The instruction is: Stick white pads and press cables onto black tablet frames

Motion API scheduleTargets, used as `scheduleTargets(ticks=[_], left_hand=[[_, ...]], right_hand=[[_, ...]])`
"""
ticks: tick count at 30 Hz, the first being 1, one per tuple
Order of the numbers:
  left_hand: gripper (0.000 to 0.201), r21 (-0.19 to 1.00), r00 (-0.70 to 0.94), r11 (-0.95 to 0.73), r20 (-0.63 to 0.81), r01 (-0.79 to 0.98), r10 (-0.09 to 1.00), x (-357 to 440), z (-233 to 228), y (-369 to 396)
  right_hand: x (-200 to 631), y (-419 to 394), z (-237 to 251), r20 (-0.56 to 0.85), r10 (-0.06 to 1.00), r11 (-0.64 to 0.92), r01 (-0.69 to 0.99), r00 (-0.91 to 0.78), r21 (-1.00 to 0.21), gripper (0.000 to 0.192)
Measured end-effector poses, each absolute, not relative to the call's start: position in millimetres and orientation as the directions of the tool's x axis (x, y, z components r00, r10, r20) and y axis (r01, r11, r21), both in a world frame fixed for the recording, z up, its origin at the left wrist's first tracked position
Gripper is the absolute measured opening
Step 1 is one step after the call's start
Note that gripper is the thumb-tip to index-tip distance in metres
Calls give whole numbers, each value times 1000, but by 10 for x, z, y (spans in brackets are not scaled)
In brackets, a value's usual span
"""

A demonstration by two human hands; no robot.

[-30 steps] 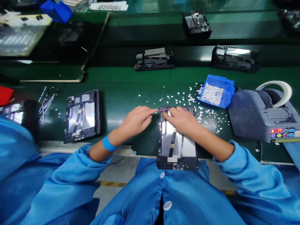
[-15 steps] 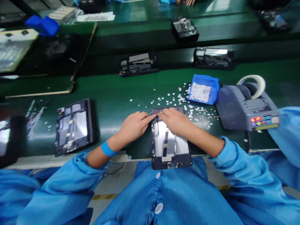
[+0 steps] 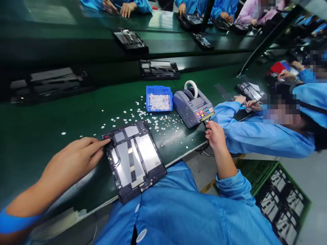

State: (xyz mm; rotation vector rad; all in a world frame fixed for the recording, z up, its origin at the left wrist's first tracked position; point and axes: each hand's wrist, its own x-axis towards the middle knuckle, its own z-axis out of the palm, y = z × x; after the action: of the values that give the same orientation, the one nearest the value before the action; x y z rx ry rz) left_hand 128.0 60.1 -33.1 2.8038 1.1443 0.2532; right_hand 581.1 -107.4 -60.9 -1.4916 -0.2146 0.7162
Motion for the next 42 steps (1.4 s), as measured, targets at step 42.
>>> scheduleTargets(ticks=[42], left_hand=[[12, 363, 696, -706, 183, 608, 694, 1197, -295, 517]], right_hand=[[3825, 623, -598, 242, 647, 754, 654, -723, -63, 32]])
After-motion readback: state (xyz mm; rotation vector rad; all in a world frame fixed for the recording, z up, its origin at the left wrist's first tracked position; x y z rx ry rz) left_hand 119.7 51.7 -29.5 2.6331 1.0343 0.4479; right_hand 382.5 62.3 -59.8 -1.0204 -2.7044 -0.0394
